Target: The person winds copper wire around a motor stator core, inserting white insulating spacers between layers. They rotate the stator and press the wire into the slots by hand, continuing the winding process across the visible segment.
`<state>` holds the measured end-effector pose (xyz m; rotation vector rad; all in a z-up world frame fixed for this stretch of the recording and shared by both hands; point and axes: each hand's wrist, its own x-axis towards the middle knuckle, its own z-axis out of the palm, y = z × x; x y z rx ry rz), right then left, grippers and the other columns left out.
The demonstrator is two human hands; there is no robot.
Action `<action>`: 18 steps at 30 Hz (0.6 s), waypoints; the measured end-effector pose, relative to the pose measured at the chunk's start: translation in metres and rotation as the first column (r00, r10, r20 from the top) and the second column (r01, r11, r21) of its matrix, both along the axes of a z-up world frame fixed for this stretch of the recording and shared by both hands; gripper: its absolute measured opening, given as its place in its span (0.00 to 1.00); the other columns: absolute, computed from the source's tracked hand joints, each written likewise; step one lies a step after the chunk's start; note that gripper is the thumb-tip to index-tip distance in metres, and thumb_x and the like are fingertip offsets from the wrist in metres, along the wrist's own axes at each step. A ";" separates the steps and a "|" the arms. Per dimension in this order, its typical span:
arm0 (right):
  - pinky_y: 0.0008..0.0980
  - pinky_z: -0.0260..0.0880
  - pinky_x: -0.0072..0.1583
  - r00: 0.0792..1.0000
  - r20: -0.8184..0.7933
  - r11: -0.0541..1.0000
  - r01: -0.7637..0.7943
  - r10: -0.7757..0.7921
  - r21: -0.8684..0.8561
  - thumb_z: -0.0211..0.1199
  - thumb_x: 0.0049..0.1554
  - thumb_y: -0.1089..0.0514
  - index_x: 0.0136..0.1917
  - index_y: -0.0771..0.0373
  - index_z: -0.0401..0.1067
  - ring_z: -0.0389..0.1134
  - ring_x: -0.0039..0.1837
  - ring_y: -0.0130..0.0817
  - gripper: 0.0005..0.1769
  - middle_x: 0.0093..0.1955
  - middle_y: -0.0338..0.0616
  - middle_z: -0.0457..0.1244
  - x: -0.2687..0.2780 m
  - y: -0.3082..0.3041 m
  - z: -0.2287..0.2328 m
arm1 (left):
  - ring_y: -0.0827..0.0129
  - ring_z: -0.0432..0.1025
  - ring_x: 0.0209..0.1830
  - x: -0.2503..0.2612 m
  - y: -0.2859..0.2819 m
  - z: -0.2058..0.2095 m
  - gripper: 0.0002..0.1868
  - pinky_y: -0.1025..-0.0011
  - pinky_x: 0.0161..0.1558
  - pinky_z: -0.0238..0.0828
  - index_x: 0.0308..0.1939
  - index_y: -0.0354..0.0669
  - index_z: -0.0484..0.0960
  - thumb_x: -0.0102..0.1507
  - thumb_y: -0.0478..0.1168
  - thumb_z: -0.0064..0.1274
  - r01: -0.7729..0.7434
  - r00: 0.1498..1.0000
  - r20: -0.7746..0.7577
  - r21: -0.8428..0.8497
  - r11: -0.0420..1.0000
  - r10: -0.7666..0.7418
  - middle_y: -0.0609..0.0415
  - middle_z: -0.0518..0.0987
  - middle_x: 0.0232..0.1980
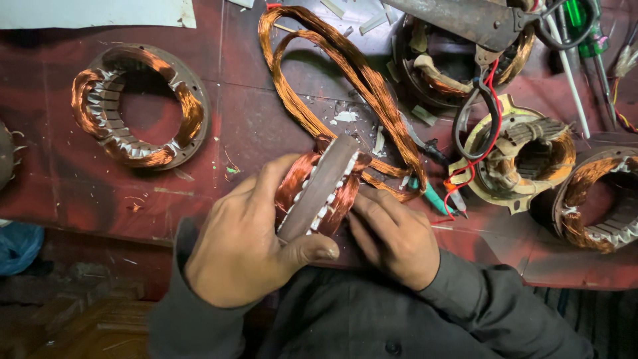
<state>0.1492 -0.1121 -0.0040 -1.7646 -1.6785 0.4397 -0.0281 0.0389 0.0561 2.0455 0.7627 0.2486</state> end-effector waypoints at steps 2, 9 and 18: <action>0.36 0.75 0.50 1.000 0.022 1.000 0.001 -0.001 0.006 0.69 0.54 0.65 0.59 0.68 0.71 0.73 0.53 0.46 0.20 0.57 0.54 0.68 0.001 -0.001 -0.002 | 0.43 0.78 0.52 0.001 0.001 0.003 0.49 0.55 0.48 0.76 0.67 0.34 0.69 0.58 0.72 0.53 0.024 1.000 -0.014 0.002 1.000 -0.024 0.38 0.82 0.53; 0.36 0.74 0.47 0.999 0.028 1.000 0.018 -0.019 0.024 0.71 0.53 0.65 0.59 0.69 0.71 0.73 0.50 0.44 0.21 0.55 0.54 0.67 0.000 -0.007 -0.009 | 0.40 0.75 0.39 0.001 0.002 0.000 0.46 0.53 0.38 0.72 0.55 0.31 0.71 0.53 0.71 0.59 0.070 0.996 -0.067 0.085 0.994 -0.064 0.37 0.78 0.40; 0.35 0.74 0.46 1.000 0.024 1.000 0.004 -0.004 0.020 0.71 0.52 0.64 0.57 0.69 0.71 0.73 0.50 0.45 0.21 0.54 0.52 0.67 0.000 -0.006 -0.011 | 0.40 0.74 0.39 0.004 0.010 -0.004 0.46 0.52 0.39 0.71 0.50 0.31 0.75 0.51 0.72 0.60 0.084 0.995 -0.060 0.097 0.992 -0.079 0.38 0.77 0.39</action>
